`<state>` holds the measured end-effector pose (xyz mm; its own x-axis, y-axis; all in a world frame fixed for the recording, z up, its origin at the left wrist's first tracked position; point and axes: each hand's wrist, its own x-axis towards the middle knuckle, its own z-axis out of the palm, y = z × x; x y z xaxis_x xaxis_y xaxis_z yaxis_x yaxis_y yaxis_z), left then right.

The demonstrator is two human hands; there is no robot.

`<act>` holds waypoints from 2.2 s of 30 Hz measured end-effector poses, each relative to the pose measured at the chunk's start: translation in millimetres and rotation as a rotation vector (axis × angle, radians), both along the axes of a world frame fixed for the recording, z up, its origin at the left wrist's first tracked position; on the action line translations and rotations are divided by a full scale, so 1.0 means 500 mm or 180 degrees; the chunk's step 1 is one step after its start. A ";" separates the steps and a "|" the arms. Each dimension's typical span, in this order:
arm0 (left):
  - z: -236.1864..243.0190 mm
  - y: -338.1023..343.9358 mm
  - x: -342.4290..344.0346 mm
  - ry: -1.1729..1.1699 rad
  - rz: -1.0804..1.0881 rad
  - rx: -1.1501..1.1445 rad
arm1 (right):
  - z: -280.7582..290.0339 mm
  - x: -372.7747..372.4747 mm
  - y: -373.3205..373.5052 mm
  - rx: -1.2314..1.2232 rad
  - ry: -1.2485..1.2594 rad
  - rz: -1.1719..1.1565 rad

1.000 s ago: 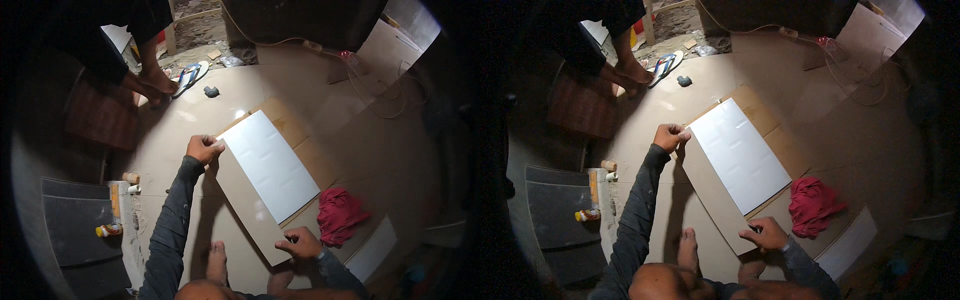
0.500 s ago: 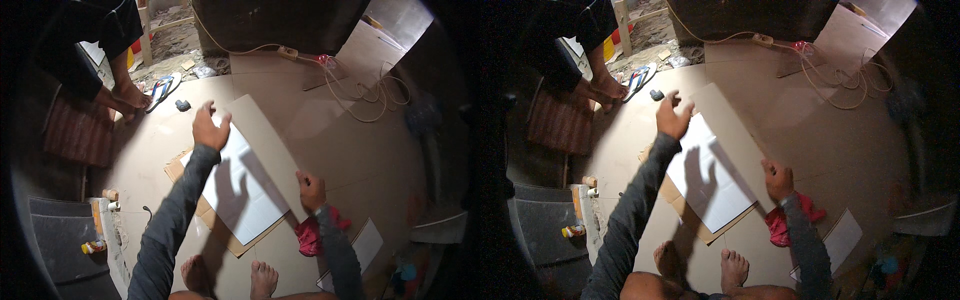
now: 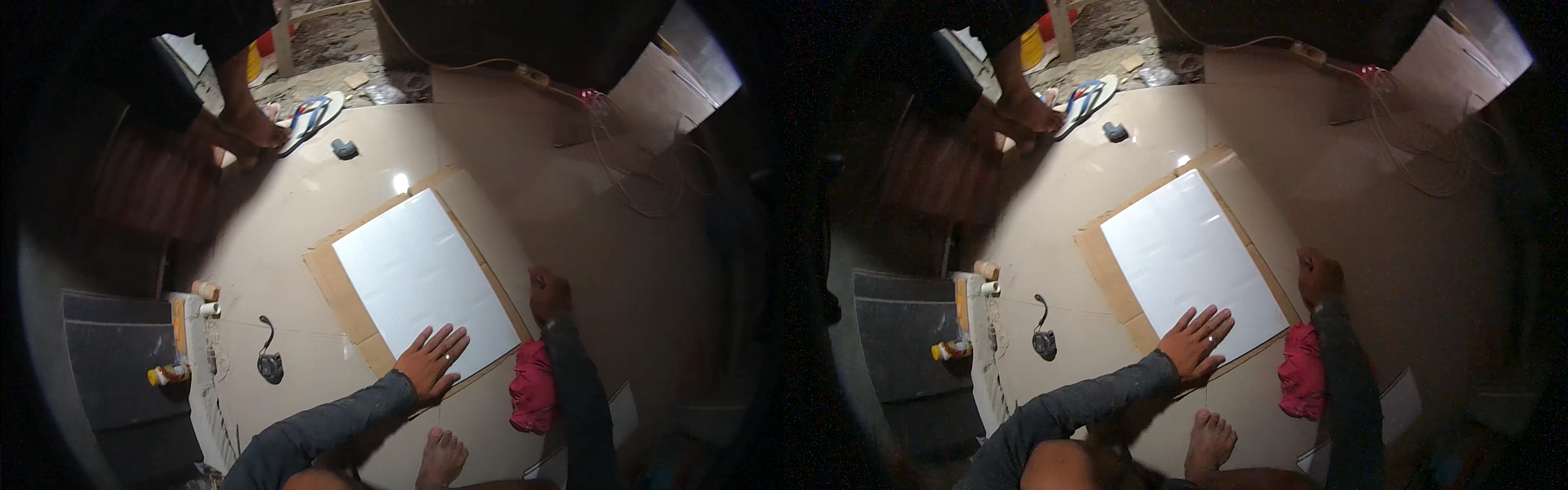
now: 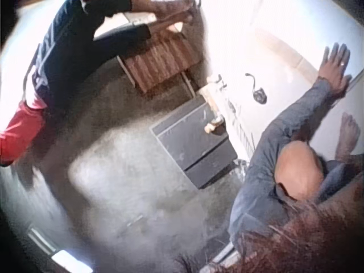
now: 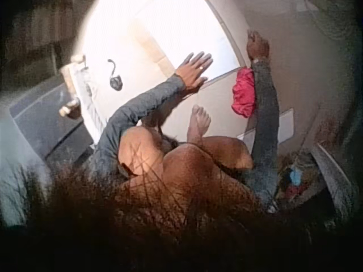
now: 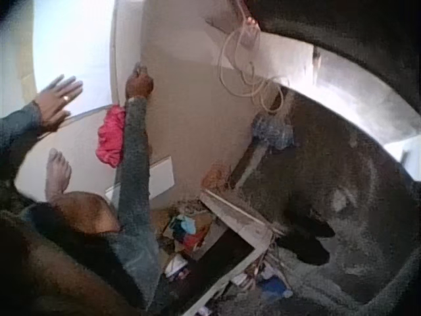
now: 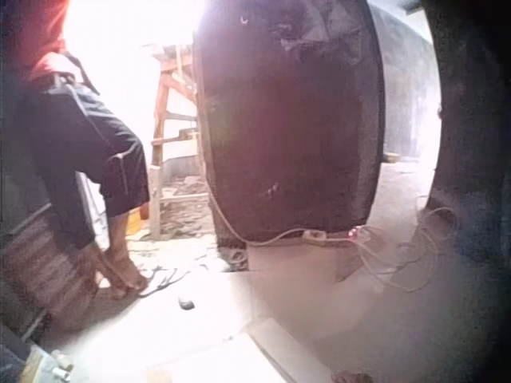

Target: The person measures and marks a white ceramic tile using a metal ruler and a utility knife. They wipe the tile surface with a pink cloth, then score and snap the tile along the marked line. The person repeats the measuring and marking process on the cut tile.

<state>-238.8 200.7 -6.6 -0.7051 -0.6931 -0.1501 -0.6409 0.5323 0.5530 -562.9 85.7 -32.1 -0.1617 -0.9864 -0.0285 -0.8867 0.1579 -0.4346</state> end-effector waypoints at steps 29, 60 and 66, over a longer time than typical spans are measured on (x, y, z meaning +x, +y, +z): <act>-0.004 0.230 -0.012 -0.0033 -0.2528 0.0576 | 0.052 0.063 0.082 -0.1487 0.0744 -0.0261; 0.001 0.141 0.089 0.0609 0.2410 0.0994 | 0.074 0.207 0.334 0.0440 0.0044 -0.0490; 0.056 0.133 0.084 0.0087 0.1153 -0.0002 | 0.179 0.112 0.385 0.0203 0.0388 -0.1187</act>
